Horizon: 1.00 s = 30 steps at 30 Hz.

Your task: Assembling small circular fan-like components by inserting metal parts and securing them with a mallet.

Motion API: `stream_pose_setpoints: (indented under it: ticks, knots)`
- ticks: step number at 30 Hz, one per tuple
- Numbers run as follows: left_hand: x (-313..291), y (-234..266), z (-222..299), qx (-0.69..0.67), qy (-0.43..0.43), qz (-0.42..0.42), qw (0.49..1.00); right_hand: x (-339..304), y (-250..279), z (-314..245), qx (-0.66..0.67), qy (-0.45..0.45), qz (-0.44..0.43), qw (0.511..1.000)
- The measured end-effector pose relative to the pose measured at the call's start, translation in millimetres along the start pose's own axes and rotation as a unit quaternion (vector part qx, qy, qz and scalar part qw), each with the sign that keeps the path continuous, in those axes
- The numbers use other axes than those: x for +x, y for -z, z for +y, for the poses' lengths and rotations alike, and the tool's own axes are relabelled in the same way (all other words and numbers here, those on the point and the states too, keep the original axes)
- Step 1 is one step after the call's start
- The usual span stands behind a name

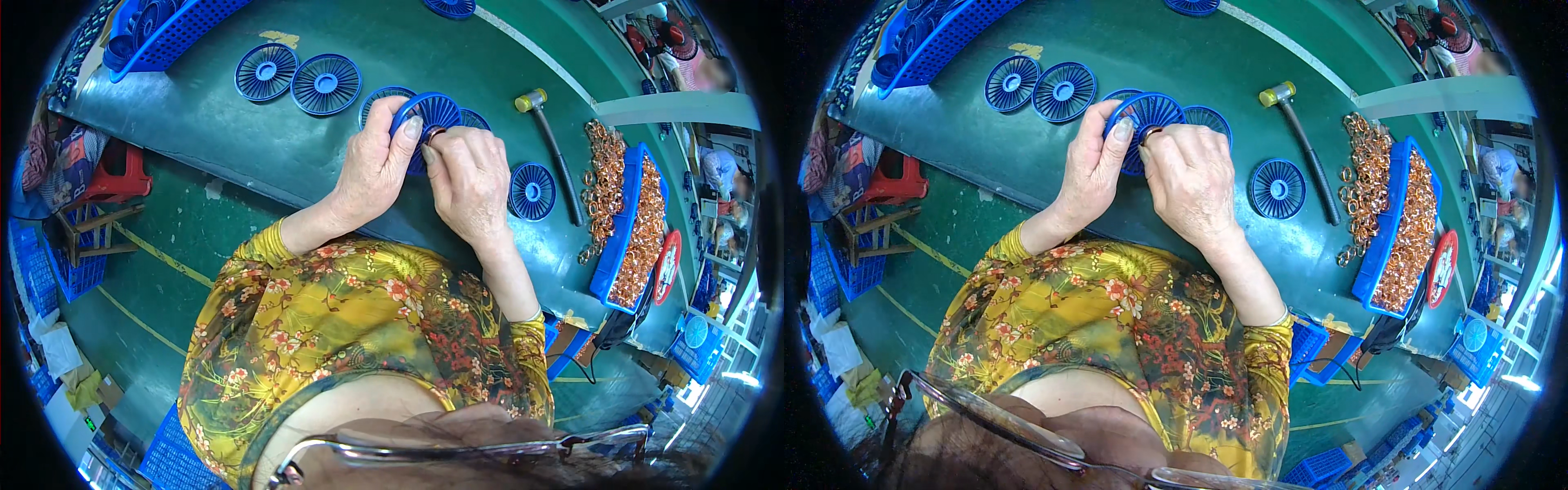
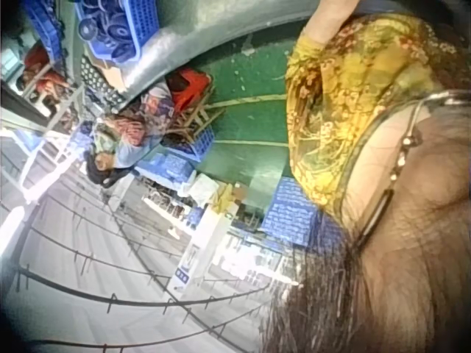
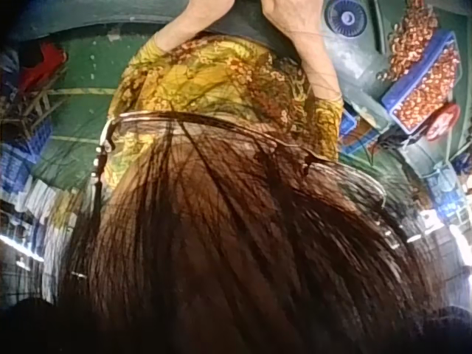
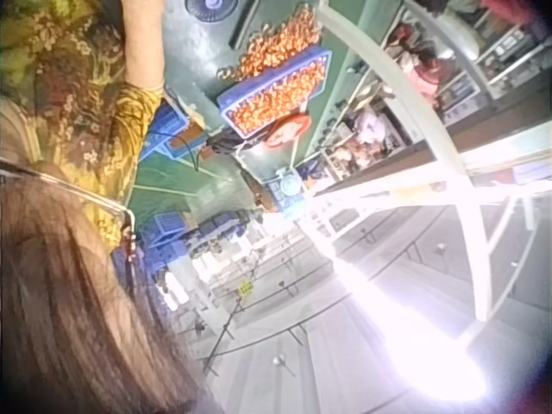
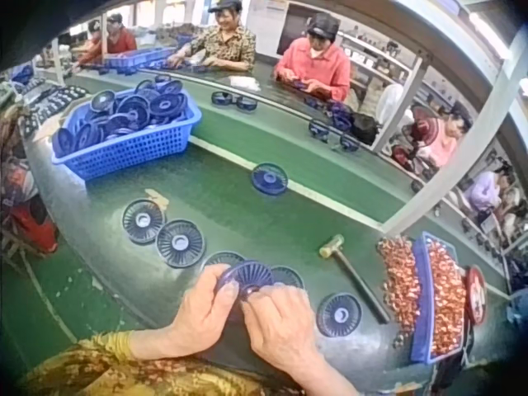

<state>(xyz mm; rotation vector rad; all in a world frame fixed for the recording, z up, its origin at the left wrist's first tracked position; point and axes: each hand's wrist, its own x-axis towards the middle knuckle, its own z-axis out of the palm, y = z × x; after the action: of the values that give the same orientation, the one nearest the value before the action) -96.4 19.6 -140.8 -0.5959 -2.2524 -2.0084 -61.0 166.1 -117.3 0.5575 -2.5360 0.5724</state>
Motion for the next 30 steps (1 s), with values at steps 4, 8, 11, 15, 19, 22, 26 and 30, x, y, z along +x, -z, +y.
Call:
stream_pose_setpoints:
  ticks: [4,8,11,15,19,22,26,30]
  knots:
    - [6,6,-2,-0.101,0.055,-0.068,0.991,-4,0,-1,-0.043,-0.051,0.109,0.992]
    - [8,20,8,-0.298,0.130,-0.192,0.926,-1,21,-2,-0.010,-0.016,0.056,0.998]
    - [5,25,12,-0.308,0.154,-0.241,0.907,1,35,7,0.032,0.007,-0.020,0.999]
    - [3,18,0,-0.299,0.175,-0.216,0.913,-6,24,16,0.140,-0.025,-0.040,0.989]
    - [1,12,-5,-0.159,0.028,-0.154,0.975,-16,8,14,0.431,-0.184,0.032,0.883]
    - [1,14,1,-0.071,0.010,-0.139,0.988,-13,1,10,0.454,-0.215,0.038,0.864]
    - [-1,13,-1,-0.025,-0.026,-0.135,0.990,-14,0,10,0.561,-0.308,0.012,0.768]
    - [-1,10,-7,0.020,-0.101,-0.128,0.986,-15,1,18,0.605,-0.337,-0.018,0.721]
